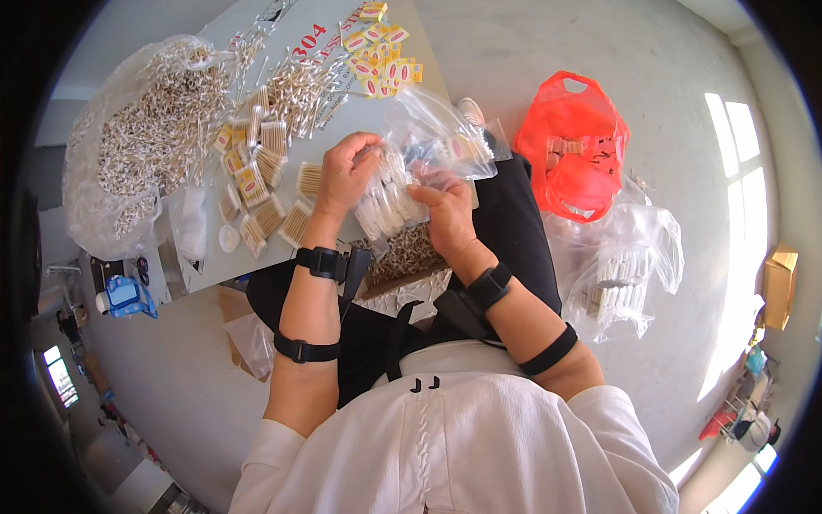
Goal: The recorder is packaging bundles of cotton swabs into small plastic bags and applying labels.
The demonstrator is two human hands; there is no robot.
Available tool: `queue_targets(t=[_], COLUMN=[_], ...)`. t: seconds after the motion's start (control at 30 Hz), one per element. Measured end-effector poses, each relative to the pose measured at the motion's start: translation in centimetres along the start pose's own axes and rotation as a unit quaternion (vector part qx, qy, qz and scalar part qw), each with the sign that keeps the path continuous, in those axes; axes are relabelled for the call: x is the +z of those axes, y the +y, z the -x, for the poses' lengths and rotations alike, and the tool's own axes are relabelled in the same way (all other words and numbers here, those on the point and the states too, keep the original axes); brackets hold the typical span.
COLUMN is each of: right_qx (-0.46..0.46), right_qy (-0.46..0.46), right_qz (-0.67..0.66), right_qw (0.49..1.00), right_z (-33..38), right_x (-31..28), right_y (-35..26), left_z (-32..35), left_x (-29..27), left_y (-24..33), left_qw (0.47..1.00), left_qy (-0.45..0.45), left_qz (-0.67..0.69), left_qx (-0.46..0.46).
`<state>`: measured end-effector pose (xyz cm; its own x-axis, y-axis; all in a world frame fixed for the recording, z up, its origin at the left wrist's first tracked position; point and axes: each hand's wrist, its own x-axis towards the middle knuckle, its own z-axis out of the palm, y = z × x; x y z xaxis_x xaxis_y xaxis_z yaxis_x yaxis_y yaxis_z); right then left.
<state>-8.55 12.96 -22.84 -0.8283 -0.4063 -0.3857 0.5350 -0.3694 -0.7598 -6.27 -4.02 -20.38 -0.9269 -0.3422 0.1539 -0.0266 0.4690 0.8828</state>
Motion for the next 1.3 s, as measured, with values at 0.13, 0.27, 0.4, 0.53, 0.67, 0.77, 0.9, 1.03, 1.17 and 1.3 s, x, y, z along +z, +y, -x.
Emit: queue_targets(t=[0.13,0.27,0.4,0.53,0.67,0.77,0.9,1.03,1.17,1.3], right_qx=[-0.039,-0.051,-0.038,-0.034,-0.048,-0.044,-0.028,0.002,0.017,0.013], right_qy=[-0.014,-0.061,-0.061,-0.04,-0.006,0.003,0.023,-0.021,-0.151,-0.319], right_qz=[0.075,0.122,0.195,0.206,0.194,0.151,-0.009,-0.092,-0.196,-0.028], right_qw=[0.996,0.989,0.978,0.977,0.98,0.988,0.999,0.996,0.969,0.947], right_z=[0.7,-0.4,-1.3,-1.9,-2.1,-2.1,-1.8,-0.9,-0.8,-1.2], right_x=[0.6,1.4,1.3,1.6,3.3,3.6,1.7,2.4,4.2,4.2], right_y=[-0.7,-1.5,-1.1,-0.6,-0.2,-0.3,0.1,-1.3,-5.0,-9.0], left_z=[1.4,1.4,2.2,3.0,3.2,3.8,6.4,9.1,8.5,7.8], left_x=[-0.1,-0.4,0.1,-0.2,-1.3,-1.2,1.0,2.6,1.9,-0.1], left_y=[-1.4,-1.1,-1.1,-1.0,-1.8,-1.2,2.8,4.0,3.8,3.4], left_qw=[0.996,0.997,0.976,0.97,0.982,0.994,0.939,0.921,0.862,0.877], left_qy=[0.025,0.003,0.088,0.051,0.008,0.053,0.194,0.195,0.236,0.239], left_qz=[0.084,0.078,0.17,0.189,0.178,0.095,0.207,0.302,0.421,0.388], left_qx=[-0.015,0.007,-0.099,-0.147,-0.065,-0.026,-0.195,-0.151,-0.153,-0.156])
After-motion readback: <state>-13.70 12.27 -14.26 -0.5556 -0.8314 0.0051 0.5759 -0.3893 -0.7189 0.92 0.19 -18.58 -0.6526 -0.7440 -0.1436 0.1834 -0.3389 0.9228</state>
